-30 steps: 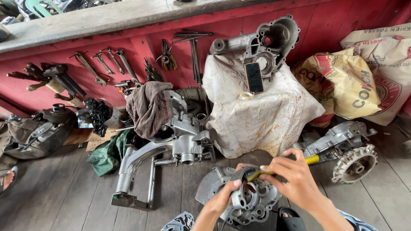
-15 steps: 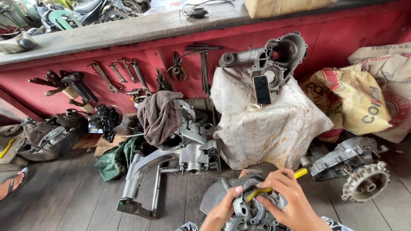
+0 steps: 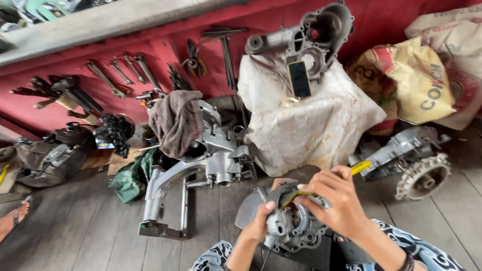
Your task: Cleaning and scraping debris from a motorcycle engine casing using a hand tool.
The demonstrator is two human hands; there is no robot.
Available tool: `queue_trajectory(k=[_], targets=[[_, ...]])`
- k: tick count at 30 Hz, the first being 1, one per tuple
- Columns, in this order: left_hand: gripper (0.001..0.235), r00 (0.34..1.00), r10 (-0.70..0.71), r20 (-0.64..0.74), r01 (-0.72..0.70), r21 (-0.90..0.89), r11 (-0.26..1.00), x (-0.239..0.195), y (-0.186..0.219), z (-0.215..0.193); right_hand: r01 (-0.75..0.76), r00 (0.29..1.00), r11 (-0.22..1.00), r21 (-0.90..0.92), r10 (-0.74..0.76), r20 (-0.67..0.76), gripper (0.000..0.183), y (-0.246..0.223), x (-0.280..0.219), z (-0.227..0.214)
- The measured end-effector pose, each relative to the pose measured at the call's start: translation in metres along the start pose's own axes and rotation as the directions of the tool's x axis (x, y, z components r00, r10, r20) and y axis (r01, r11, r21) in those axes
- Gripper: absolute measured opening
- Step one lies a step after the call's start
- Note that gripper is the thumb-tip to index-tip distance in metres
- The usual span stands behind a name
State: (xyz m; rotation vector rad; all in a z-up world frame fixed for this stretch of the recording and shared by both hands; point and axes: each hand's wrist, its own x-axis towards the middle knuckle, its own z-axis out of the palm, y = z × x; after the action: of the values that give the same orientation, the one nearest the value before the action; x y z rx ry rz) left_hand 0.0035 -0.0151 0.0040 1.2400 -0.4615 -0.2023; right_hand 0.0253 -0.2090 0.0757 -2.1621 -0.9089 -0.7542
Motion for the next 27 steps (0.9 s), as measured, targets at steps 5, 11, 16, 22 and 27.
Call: queue_trajectory(k=[5,11,16,22,27], targets=[[0.089,0.993,0.037,0.111,-0.005,-0.273,0.962,0.001,-0.007,-0.001,0.024,0.999,0.997,0.067,-0.025,0.02,0.018,0.003,-0.003,0.001],[0.09,0.995,0.004,0.101,0.023,-0.258,0.966,0.003,0.007,0.002,0.062,0.998,0.998,-0.017,-0.062,0.018,0.018,-0.008,-0.003,-0.004],[0.085,0.992,0.038,0.124,-0.013,-0.201,0.98,0.0,0.0,-0.003,0.026,0.999,0.997,-0.07,-0.025,0.023,0.015,0.009,-0.003,0.001],[0.077,0.974,0.12,0.19,-0.099,-0.117,0.988,0.002,0.018,0.001,-0.021,0.995,1.0,0.009,0.02,0.098,0.02,-0.004,-0.004,-0.007],[0.081,0.988,-0.036,0.152,0.075,-0.257,0.964,-0.002,0.002,-0.002,-0.081,0.987,0.995,0.064,0.071,0.142,0.019,0.008,0.001,-0.009]])
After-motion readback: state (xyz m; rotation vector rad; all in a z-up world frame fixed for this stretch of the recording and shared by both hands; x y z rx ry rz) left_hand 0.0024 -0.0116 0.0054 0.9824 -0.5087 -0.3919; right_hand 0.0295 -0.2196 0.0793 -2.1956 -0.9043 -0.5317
